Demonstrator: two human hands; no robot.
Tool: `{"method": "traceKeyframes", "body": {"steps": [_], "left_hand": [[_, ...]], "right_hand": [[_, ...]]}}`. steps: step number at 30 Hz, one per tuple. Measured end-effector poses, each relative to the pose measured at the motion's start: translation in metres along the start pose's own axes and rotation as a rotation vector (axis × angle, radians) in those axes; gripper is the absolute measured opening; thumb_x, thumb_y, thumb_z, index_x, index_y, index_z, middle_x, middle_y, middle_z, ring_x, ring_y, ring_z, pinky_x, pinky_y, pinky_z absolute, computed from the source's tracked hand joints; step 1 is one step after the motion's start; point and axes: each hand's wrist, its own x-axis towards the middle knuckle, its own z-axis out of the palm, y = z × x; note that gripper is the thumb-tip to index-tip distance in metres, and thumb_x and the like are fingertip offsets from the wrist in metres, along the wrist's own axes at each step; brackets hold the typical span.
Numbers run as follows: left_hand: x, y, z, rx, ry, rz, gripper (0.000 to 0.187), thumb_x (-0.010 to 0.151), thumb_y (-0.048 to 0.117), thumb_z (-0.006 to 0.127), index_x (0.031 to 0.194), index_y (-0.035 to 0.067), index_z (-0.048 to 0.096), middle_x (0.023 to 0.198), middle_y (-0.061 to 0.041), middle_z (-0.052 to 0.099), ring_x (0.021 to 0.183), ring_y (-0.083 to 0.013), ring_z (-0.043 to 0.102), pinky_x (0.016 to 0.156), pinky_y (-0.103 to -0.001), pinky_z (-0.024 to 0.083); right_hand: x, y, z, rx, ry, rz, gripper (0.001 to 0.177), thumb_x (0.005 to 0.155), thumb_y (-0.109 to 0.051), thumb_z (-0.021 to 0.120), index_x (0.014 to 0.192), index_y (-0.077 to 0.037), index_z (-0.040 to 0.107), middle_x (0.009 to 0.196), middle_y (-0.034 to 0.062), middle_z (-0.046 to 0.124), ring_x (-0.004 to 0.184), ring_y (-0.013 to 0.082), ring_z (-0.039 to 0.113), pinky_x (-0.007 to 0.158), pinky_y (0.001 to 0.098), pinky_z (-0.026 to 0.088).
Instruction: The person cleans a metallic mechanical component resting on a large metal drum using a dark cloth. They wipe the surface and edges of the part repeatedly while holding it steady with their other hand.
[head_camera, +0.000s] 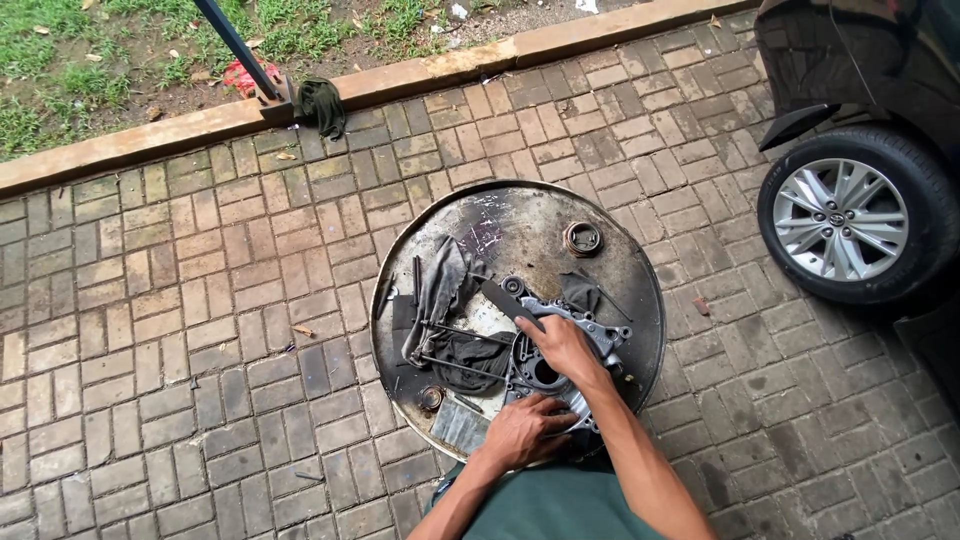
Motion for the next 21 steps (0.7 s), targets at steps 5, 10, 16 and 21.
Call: {"method": "traceKeyframes", "body": {"steps": [5, 10, 16, 21], "left_hand": [[0.000, 0.001, 0.003, 0.033, 0.004, -0.002, 0.035, 0.103, 0.040, 0.058, 0.133, 0.023, 0.068, 0.129, -0.007, 0.068, 0.110, -0.0299, 0.063, 0.079, -0.043, 0.053], [-0.001, 0.001, 0.003, 0.023, -0.004, 0.009, 0.035, 0.103, 0.038, 0.060, 0.133, 0.021, 0.066, 0.128, -0.008, 0.067, 0.108, -0.0310, 0.063, 0.080, -0.043, 0.053], [0.002, -0.001, 0.001, -0.006, -0.095, -0.017, 0.041, 0.105, 0.040, 0.054, 0.139, 0.020, 0.064, 0.134, -0.012, 0.066, 0.116, -0.0328, 0.061, 0.088, -0.045, 0.052], [-0.001, -0.002, 0.003, -0.025, 0.071, 0.046, 0.033, 0.104, 0.037, 0.058, 0.129, 0.019, 0.069, 0.125, -0.009, 0.069, 0.105, -0.0310, 0.064, 0.081, -0.042, 0.052]], "right_hand": [[-0.015, 0.034, -0.002, 0.046, 0.005, 0.031, 0.066, 0.087, -0.082, 0.037, 0.067, -0.019, 0.031, 0.060, -0.0047, 0.033, 0.054, 0.0116, 0.031, 0.055, 0.0333, 0.030], [-0.051, 0.049, -0.013, -0.013, 0.001, 0.100, 0.069, 0.091, -0.077, 0.041, 0.067, -0.014, 0.030, 0.062, 0.0034, 0.036, 0.061, 0.0203, 0.034, 0.060, 0.0395, 0.035], [-0.032, 0.029, -0.006, 0.006, -0.023, 0.117, 0.064, 0.091, -0.077, 0.036, 0.071, -0.017, 0.036, 0.063, -0.0004, 0.044, 0.058, 0.0161, 0.042, 0.060, 0.0373, 0.038], [0.012, 0.006, 0.009, 0.017, 0.014, 0.020, 0.064, 0.090, -0.081, 0.036, 0.071, -0.020, 0.029, 0.066, -0.0042, 0.036, 0.058, 0.0136, 0.031, 0.058, 0.0349, 0.032]]}}
